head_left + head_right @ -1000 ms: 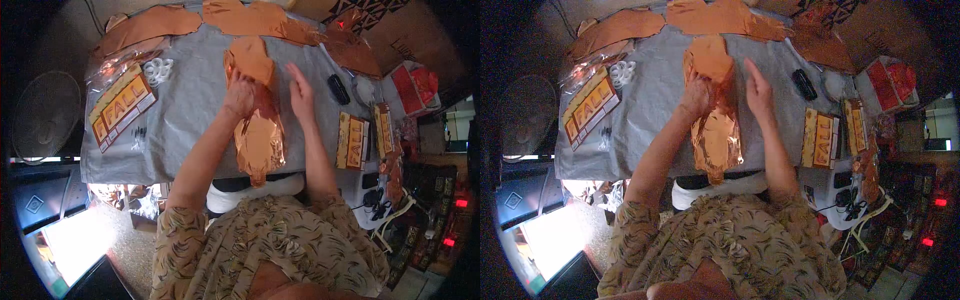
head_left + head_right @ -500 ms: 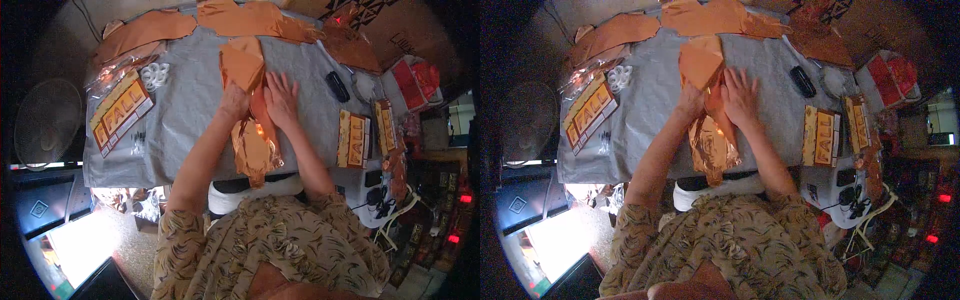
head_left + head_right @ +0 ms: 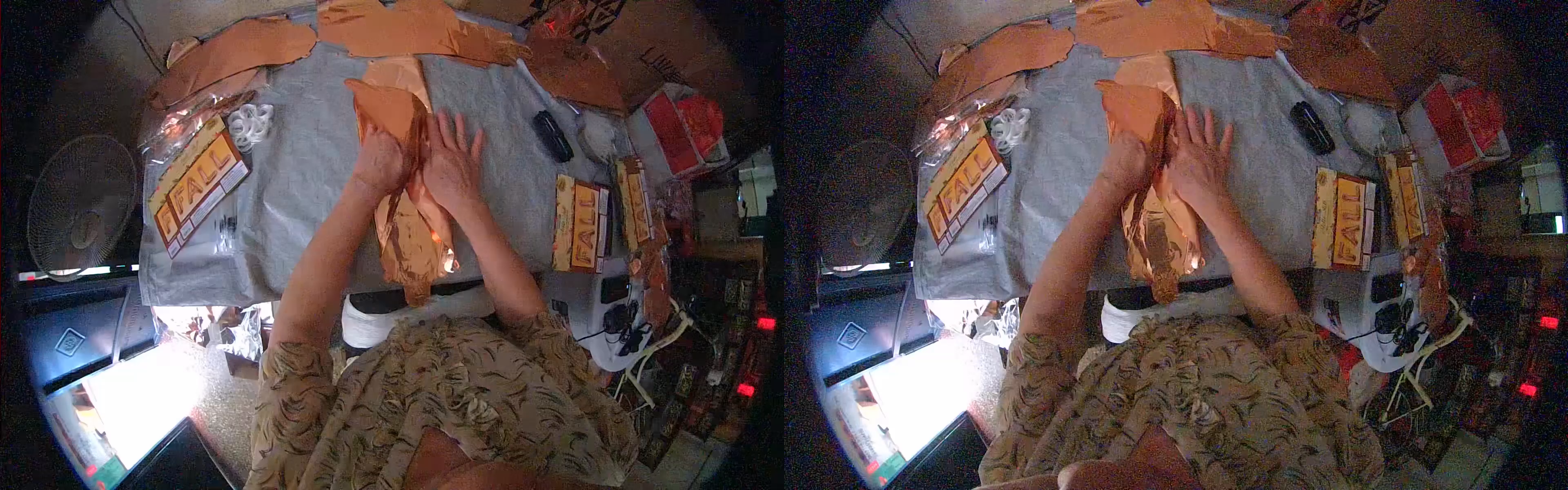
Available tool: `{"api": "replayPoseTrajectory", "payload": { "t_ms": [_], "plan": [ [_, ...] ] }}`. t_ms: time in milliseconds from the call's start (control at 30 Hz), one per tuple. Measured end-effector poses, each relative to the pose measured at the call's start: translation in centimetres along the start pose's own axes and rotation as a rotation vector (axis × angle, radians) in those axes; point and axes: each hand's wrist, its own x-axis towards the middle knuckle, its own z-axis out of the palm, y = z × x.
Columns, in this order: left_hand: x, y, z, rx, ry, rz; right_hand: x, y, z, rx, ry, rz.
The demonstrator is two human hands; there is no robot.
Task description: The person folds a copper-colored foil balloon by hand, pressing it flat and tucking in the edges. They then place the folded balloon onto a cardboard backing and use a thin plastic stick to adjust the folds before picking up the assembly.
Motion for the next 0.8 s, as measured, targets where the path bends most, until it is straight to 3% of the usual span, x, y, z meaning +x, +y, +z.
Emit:
{"api": "replayPoseTrajectory", "payload": {
  "t_ms": [67, 167, 300, 367, 400, 467, 500, 567, 600, 667, 700, 800],
  "plan": [
    [-0.1, 0.3, -0.3, -0.001, 0.187, 0.028, -0.1, -0.2, -0.4, -0.019, -0.029, 0.01],
    [0.1, -0.6, -0.1, 0.002, 0.034, 0.054, -0.3, -0.2, -0.2, 0.041, -0.007, 0.007],
    [1.0, 0.2, -2.4, -0.043, 0.079, -0.024, -0.2, -0.1, 0.3, 0.039, 0.009, 0.005],
    [1.8, -0.6, -3.8, -0.537, 0.175, -0.043, -0.2, -0.2, 0.5, 0.06, 0.034, 0.0],
    [2.0, -1.9, -3.6, -0.535, 0.173, -0.043, -0.2, -0.2, 0.8, 0.062, 0.041, 0.003],
    [2.2, -5.6, -3.2, -0.711, 0.196, -0.376, -0.1, 0.0, 1.2, 0.067, 0.05, 0.01],
    [2.5, -6.6, -3.9, -0.709, 0.192, -0.373, -0.1, 0.2, 1.5, 0.071, 0.077, -0.006],
    [3.5, -7.7, -6.3, -0.375, 0.722, -0.359, -0.2, 0.3, 1.6, 0.078, 0.102, -0.015],
    [4.3, -6.9, -7.6, -0.373, 0.719, -0.359, -0.2, 0.1, 1.3, 0.067, 0.08, -0.005],
    [5.6, -4.3, -9.6, -0.296, 0.597, 0.049, -0.2, -0.1, 1.1, 0.062, 0.053, -0.002],
    [6.3, -4.1, -7.9, -0.258, 0.476, 0.126, -0.2, -0.1, 1.1, 0.068, 0.056, 0.004],
    [8.2, -2.1, -6.1, -0.115, 0.265, 0.173, 0.0, -0.2, 1.2, 0.057, 0.056, 0.0]
  ]
}}
